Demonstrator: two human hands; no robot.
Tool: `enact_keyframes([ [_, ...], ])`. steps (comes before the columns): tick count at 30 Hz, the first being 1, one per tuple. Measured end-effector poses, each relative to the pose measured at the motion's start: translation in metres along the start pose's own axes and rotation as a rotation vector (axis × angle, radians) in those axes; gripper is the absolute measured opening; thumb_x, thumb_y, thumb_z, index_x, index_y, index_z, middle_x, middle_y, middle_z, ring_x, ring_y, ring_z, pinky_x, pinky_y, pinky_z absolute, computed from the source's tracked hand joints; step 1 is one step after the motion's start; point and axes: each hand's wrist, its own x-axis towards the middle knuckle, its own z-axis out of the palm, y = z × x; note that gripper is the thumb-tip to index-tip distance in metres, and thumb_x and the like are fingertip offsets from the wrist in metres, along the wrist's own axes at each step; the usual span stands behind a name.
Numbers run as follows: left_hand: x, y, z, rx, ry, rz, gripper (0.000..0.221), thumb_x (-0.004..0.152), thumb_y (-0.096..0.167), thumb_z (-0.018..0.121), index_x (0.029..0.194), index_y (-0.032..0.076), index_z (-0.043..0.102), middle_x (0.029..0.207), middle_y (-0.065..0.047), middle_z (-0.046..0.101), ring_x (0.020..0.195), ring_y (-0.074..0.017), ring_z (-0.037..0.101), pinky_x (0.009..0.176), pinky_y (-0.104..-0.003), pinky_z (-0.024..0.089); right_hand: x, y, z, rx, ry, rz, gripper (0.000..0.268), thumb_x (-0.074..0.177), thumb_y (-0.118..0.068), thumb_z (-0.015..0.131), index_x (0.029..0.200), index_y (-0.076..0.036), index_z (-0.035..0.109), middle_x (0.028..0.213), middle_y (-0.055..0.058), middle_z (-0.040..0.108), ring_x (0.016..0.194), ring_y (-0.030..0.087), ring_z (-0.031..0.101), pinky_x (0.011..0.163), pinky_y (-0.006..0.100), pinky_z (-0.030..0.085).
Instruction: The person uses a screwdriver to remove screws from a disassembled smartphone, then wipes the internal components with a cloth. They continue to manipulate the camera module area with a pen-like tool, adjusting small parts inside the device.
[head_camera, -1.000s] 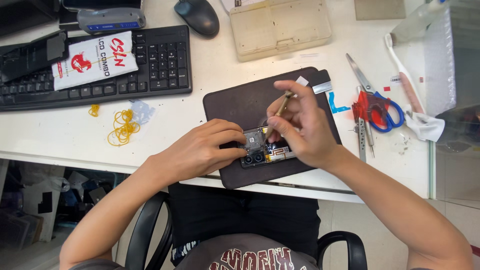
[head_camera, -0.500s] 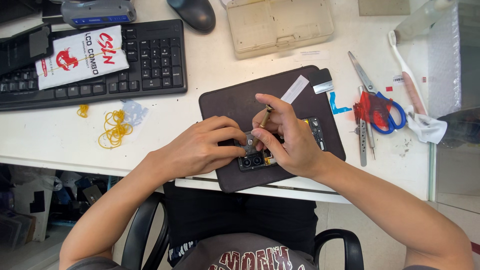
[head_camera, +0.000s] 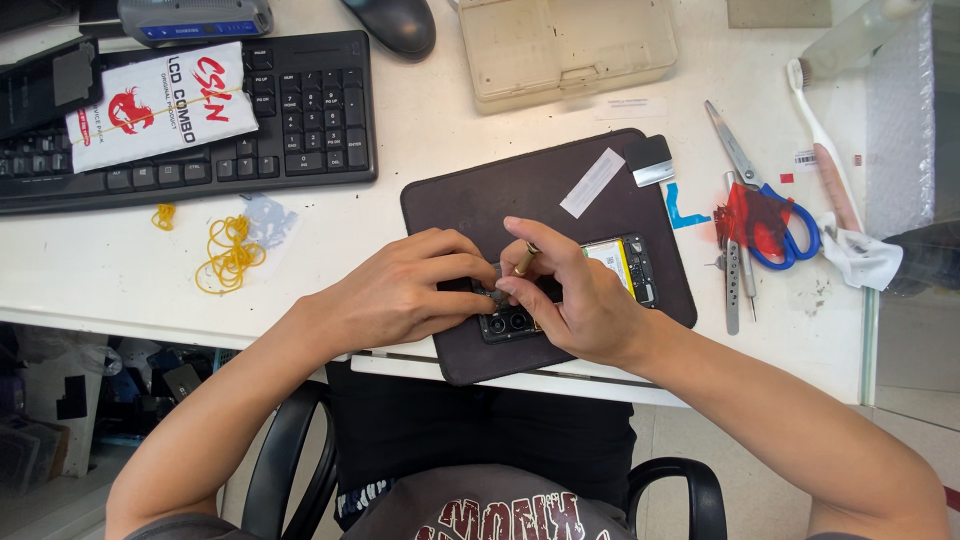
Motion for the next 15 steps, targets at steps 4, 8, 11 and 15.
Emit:
enact_keyframes([
  [4, 0.0005, -0.0003, -0.0005, -0.02, 0.014, -0.006, 0.023, 0.078, 0.009, 0.081, 0.1, 0.009, 0.077, 0.111, -0.004, 0.068, 0.105, -0.025, 0.063, 0.085, -0.038, 0.056, -0.0011, 0.0029, 0.0018, -0.018, -0.003, -0.049, 0.063, 0.104, 0.003, 0.064, 0.152, -0.003, 0.025, 0.1, 0.009, 0.064, 0.082, 0.013, 0.07, 0.076, 0.025, 0.061],
  [8, 0.001, -0.0002, 0.0009, -0.031, 0.026, -0.013, 0.022, 0.077, 0.009, 0.082, 0.099, 0.009, 0.078, 0.109, -0.003, 0.068, 0.104, -0.0244, 0.063, 0.084, -0.038, 0.056, -0.0029, 0.0044, 0.0021, -0.031, 0.004, -0.074, 0.063, 0.104, 0.002, 0.065, 0.152, -0.004, 0.025, 0.1, 0.009, 0.065, 0.084, 0.013, 0.071, 0.078, 0.025, 0.062],
  [11, 0.0006, 0.0003, 0.002, -0.029, 0.026, -0.015, 0.021, 0.076, 0.008, 0.082, 0.097, 0.007, 0.077, 0.109, -0.003, 0.068, 0.104, -0.0249, 0.063, 0.084, -0.038, 0.057, -0.0038, 0.0043, 0.0029, -0.046, 0.015, -0.059, 0.063, 0.104, 0.002, 0.065, 0.152, -0.003, 0.025, 0.1, 0.009, 0.065, 0.082, 0.012, 0.07, 0.075, 0.025, 0.061],
  [15, 0.0013, 0.0002, 0.0027, -0.036, 0.027, -0.02, 0.019, 0.077, 0.007, 0.081, 0.095, 0.007, 0.076, 0.108, -0.004, 0.068, 0.104, -0.0251, 0.065, 0.084, -0.038, 0.057, -0.0035, 0.0028, 0.0029, -0.033, 0.009, -0.064, 0.063, 0.104, 0.001, 0.066, 0.151, -0.003, 0.025, 0.1, 0.01, 0.065, 0.083, 0.013, 0.071, 0.076, 0.025, 0.061],
])
